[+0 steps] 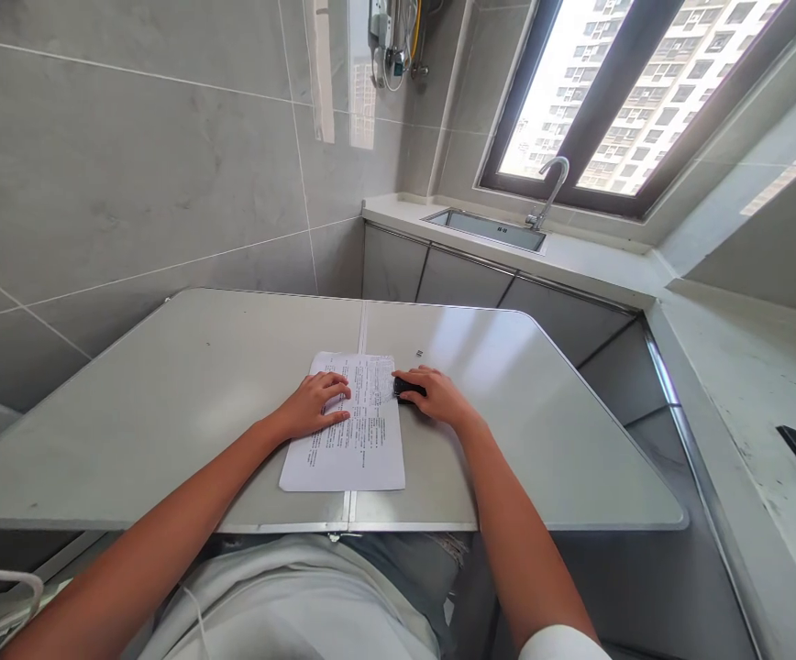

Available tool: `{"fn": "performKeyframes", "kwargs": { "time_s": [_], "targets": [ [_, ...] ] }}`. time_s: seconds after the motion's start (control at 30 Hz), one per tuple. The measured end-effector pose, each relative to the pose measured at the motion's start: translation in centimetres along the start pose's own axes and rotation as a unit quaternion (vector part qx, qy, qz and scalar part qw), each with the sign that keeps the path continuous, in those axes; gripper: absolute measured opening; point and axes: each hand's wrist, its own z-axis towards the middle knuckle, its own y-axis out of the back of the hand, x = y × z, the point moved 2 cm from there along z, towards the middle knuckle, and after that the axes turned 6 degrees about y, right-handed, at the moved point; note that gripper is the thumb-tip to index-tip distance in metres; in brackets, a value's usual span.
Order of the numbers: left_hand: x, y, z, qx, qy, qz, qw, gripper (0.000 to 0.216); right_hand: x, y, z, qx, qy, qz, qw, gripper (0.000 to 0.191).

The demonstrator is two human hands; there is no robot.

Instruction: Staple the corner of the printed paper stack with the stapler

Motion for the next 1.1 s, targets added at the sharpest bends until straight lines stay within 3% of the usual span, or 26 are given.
{"fn": "performKeyframes", "kwargs": {
  "time_s": [0.33, 0.8, 1.1],
  "targets": [
    [-0.4, 0.2, 0.0, 0.032, 0.020, 0.017, 0.999, 0.030, -0.2, 0.1, -0.2, 0.014, -0.019, 0.003, 1.000, 0.039],
    [0.0, 0.0, 0.0, 0.032, 0.026, -0.013, 0.999, 0.030, 0.5, 0.1, 0.0, 0.028, -0.021, -0.026, 0.999, 0.039],
    [-0.2, 0.2, -0.1, 0.026, 0.024, -0.017, 0.999, 0.030, 1.6, -0.2, 0.8, 0.089, -0.062, -0.105, 0.989, 0.029]
  ]
}}
